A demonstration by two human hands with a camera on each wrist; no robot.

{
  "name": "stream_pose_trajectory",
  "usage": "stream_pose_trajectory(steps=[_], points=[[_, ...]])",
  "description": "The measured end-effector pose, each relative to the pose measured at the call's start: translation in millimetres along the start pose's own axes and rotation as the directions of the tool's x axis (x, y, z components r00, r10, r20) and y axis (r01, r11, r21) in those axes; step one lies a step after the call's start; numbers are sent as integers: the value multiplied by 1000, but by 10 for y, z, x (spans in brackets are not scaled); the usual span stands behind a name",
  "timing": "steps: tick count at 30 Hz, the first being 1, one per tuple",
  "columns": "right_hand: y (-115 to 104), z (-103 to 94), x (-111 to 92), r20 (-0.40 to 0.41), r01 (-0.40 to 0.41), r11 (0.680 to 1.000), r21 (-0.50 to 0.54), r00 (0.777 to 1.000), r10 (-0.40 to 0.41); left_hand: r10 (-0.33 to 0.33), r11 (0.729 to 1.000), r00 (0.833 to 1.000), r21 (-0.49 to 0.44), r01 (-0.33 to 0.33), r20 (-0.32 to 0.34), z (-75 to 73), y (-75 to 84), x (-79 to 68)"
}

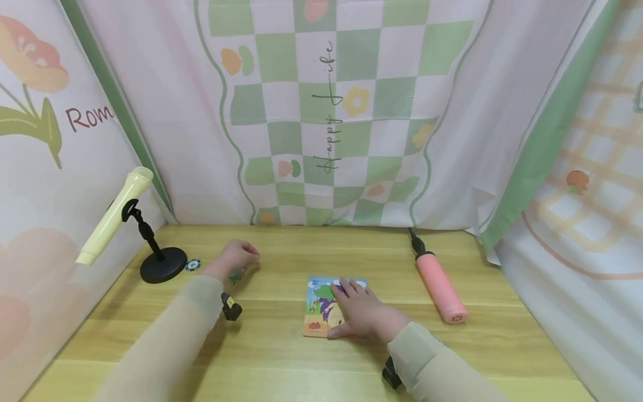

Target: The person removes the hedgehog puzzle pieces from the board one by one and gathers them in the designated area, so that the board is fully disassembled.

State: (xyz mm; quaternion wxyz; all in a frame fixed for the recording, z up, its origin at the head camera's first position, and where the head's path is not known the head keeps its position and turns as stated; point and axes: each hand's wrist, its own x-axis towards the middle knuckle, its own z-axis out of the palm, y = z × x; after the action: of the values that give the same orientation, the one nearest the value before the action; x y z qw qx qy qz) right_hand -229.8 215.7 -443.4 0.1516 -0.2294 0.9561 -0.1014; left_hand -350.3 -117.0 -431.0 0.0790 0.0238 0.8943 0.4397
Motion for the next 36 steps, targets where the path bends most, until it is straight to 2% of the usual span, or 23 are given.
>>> stream_pose_trajectory(steps=[5,8,11,14,19,24,26,36], points=[[7,20,8,5,1,1000,1,1000,-1,97,995,990,-14,-96,102,365,315,-77],[19,28,19,2,-4,1000,-5,1000,4,119,993,976,-32,-115,180,608,499,-133],[35,32,32,-3,-8,1000,-11,1000,8,141,990,963,-16,-141,229,857,648,-188],[47,35,35,-11,1,1000,-22,1000,-1,141,985,961,62,-160,236,1079,760,-269],[72,57,34,-28,36,998,-43,999,-38,105,952,978,265,-151,181,1366,835,-376],[88,75,36,-48,49,998,-46,998,-51,112,936,988,323,-142,109,1532,846,-404],[90,73,32,-55,48,998,-39,997,-51,112,939,990,317,-135,88,1564,839,-402],[46,55,-111,-78,69,998,-5,995,-69,104,956,992,267,-119,68,1551,836,-438]])
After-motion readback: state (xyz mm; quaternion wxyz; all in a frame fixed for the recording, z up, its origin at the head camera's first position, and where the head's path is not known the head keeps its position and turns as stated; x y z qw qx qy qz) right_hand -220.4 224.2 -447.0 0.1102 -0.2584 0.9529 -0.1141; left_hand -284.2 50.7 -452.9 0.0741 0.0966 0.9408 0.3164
